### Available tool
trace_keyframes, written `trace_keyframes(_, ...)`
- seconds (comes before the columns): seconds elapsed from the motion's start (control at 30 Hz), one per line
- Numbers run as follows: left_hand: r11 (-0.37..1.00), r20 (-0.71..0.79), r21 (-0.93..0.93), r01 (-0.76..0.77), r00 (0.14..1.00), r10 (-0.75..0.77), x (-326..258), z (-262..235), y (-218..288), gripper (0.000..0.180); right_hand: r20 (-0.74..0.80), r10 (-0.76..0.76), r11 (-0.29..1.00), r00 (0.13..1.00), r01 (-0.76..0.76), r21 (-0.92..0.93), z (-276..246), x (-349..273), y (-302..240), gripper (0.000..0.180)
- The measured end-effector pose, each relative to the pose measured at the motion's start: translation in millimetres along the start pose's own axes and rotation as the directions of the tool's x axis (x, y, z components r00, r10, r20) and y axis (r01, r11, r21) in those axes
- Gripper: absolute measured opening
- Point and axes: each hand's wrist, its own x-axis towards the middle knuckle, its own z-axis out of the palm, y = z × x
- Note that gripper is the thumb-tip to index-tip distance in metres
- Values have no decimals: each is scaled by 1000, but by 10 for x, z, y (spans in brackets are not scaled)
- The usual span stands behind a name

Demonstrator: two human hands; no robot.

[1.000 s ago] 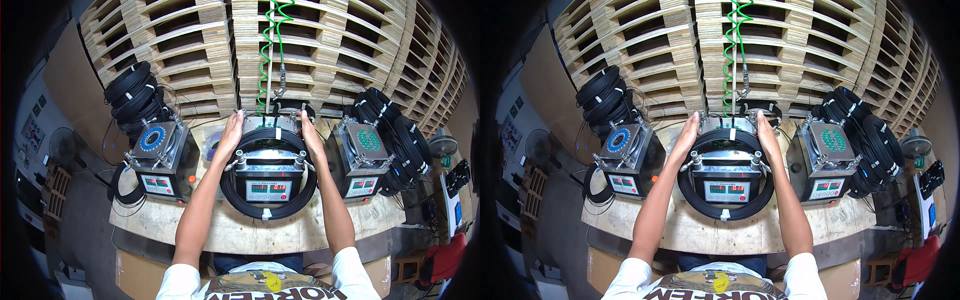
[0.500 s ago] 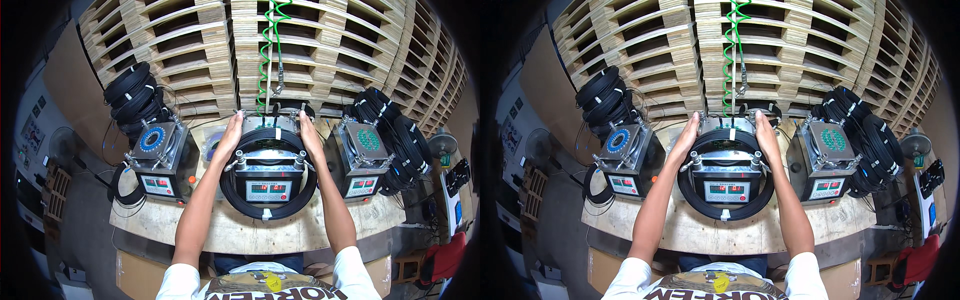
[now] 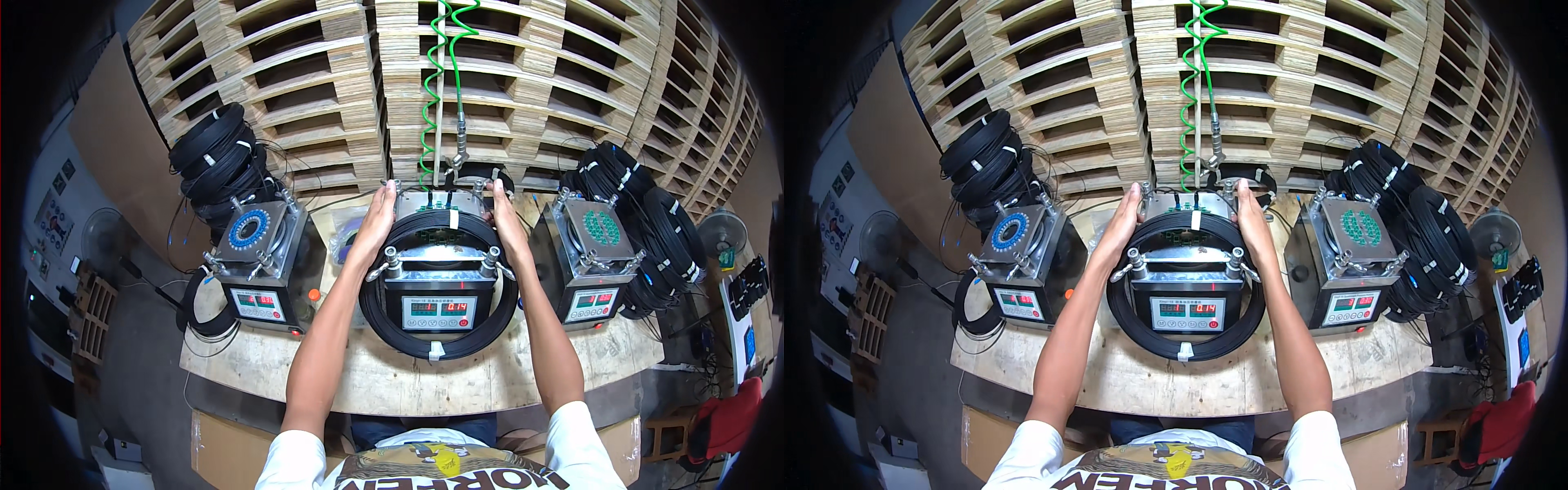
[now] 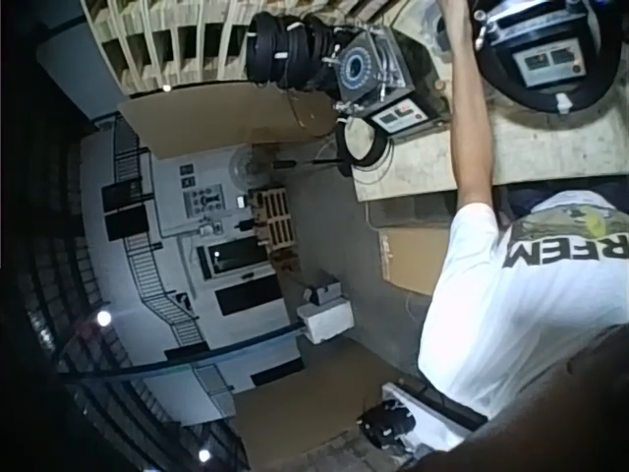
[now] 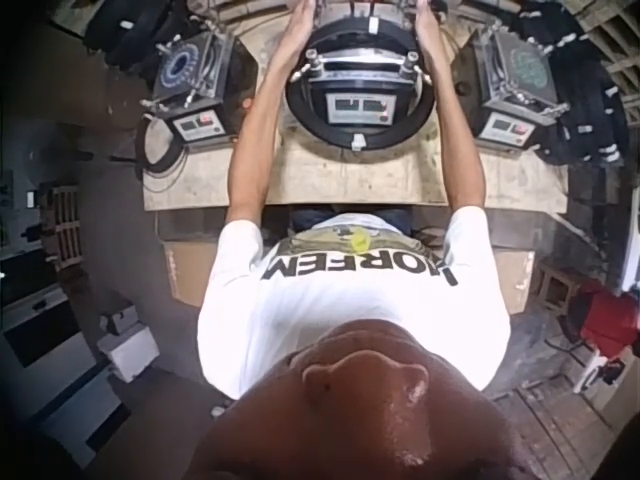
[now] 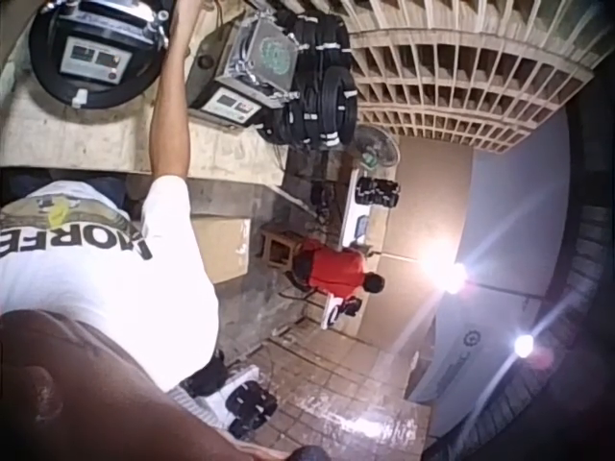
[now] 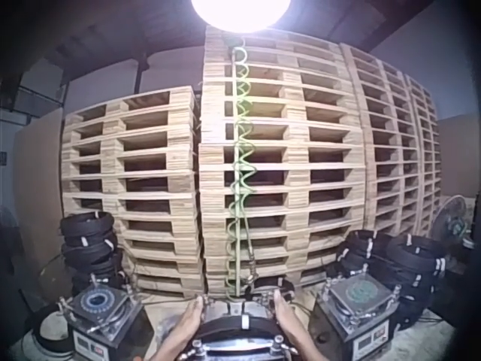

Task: Operating industrial machines to process and polish fiber optic cable connectors.

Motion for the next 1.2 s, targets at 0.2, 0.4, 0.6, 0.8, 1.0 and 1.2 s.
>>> trace_keyframes(0.2, 1000, 54, -14, -24, 998, 24, 135, -65, -182, 90, 87, 39, 992, 995, -28, -126, -11, 20, -54, 88)
trace_keyframes(0.4, 999, -26, 28, -28, 999, 29, 188, -74, -270, 94, 78, -19, 999, 997, 21, -32, 52, -6, -46, 86)
trace_keyframes(0.6, 999, -24, 34, -3, 1000, 4, 128, -17, -199, 88, 49, -15, 1000, 999, 14, 16, 22, -24, -41, 85)
trace_keyframes(0.8, 997, -15, 35, -67, 998, 68, 143, -29, -222, 85, -2, -16, 1000, 1000, 16, -22, 33, -24, -14, 86)
trace_keyframes(1.0, 998, -4, -17, -64, 998, 64, 144, -47, -234, 89, 96, 23, 997, 995, -16, -71, -3, -15, -87, 86)
trace_keyframes(1.2, 999, -39, 24, -32, 999, 33, 128, -50, -224, 92, 94, 14, 1000, 995, -16, 23, 24, -82, -131, 82)
